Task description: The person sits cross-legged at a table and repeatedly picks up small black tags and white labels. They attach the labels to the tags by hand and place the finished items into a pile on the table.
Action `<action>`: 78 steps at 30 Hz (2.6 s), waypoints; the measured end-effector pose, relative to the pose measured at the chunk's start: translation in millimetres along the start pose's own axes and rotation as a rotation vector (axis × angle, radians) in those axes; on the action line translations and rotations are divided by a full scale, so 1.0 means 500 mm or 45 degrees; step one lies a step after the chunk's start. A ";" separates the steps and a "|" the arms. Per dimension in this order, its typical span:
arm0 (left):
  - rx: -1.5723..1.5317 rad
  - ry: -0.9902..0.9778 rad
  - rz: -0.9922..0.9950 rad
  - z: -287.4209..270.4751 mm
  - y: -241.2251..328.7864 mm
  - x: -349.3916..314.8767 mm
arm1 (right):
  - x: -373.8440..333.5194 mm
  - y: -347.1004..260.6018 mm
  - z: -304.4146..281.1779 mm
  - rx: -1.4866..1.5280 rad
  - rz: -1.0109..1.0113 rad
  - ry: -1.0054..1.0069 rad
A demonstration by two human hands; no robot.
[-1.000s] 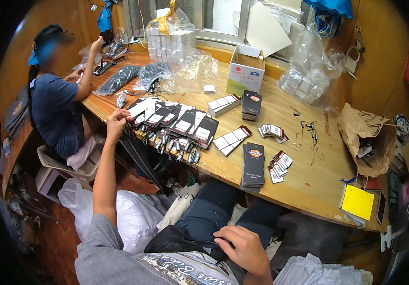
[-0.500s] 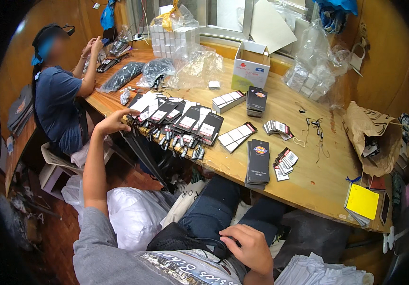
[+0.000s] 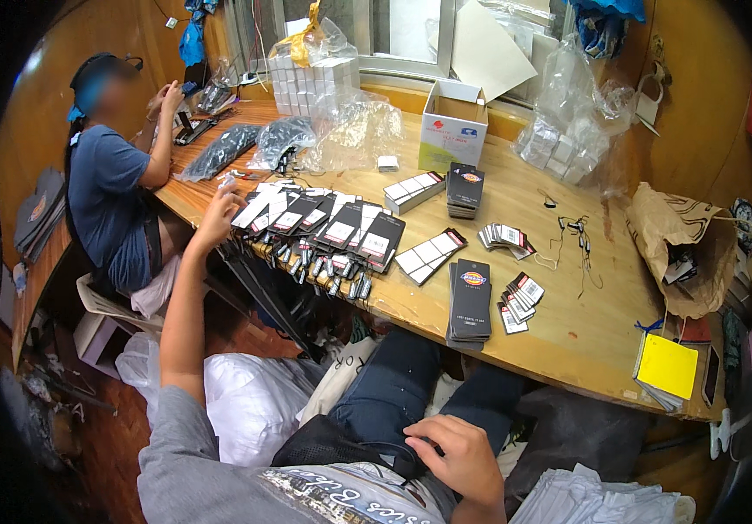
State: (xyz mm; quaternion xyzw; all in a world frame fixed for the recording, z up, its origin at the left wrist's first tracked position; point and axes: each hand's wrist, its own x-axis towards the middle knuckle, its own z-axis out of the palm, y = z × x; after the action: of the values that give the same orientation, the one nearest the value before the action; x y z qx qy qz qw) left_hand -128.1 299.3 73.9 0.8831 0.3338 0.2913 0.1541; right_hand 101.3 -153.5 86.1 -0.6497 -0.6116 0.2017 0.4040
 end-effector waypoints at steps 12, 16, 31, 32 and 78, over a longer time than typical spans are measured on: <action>0.213 -0.125 -0.134 0.068 0.054 0.050 | -0.010 0.001 -0.002 0.001 0.041 0.031; 0.244 -0.069 -0.165 0.067 0.049 0.054 | -0.006 0.001 0.000 0.004 0.034 0.029; 0.307 -0.116 -0.026 0.063 0.074 0.040 | -0.008 0.002 0.004 0.022 0.049 0.025; 0.305 -0.104 -0.012 0.064 0.071 0.041 | -0.007 0.001 0.005 0.030 0.048 0.021; 0.171 0.119 0.162 0.141 0.275 0.041 | -0.015 0.055 -0.036 0.049 0.084 0.346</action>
State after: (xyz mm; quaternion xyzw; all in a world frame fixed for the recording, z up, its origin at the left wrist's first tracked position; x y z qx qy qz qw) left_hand -3.1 207.5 91.3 0.8964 0.3026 0.3183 0.0602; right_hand 131.1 -163.9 73.9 -0.6830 -0.5255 0.1369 0.4886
